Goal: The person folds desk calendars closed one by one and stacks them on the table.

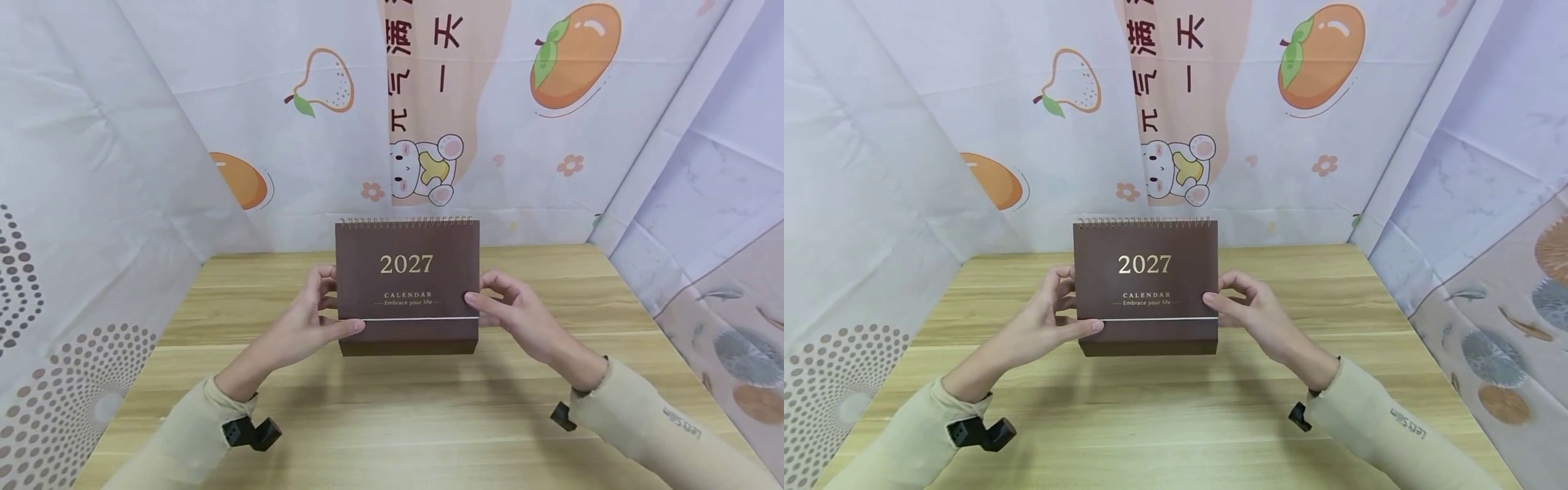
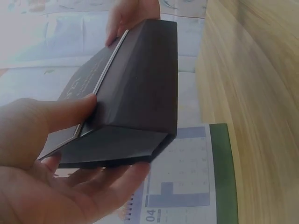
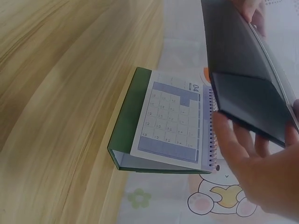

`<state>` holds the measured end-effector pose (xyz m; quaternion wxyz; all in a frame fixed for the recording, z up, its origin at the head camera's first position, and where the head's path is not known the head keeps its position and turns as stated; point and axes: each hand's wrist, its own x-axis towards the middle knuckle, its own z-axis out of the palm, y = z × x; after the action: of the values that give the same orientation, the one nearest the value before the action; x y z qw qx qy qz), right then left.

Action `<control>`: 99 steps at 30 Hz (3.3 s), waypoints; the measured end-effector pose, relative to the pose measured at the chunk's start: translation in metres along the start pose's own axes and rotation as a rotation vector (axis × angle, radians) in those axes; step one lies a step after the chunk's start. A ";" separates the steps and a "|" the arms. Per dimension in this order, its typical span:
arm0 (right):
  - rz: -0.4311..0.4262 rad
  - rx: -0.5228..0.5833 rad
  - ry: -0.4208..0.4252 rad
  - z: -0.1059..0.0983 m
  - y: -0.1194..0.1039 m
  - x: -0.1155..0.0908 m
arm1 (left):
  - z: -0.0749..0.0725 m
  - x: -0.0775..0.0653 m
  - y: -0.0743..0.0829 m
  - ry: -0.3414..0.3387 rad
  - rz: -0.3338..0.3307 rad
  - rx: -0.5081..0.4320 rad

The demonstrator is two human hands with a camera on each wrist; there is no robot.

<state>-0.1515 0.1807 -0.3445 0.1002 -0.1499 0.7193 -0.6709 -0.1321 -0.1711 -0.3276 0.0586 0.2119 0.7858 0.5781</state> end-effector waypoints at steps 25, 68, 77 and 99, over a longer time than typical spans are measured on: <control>-0.022 0.076 0.011 -0.001 0.005 0.005 | 0.006 0.003 -0.002 0.057 -0.125 -0.079; 0.168 -0.287 -0.256 -0.011 0.067 0.017 | 0.030 0.002 -0.089 -0.104 -0.297 0.103; 0.196 -0.294 -0.295 -0.011 0.078 0.023 | 0.031 0.004 -0.097 -0.191 -0.301 0.117; 0.206 -0.509 -0.382 -0.010 0.074 0.031 | 0.030 0.013 -0.095 -0.255 -0.341 0.090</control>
<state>-0.1897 0.1833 -0.4161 0.2600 -0.2197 0.8434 -0.4157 -0.1594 -0.1623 -0.4241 0.2448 0.1497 0.8216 0.4927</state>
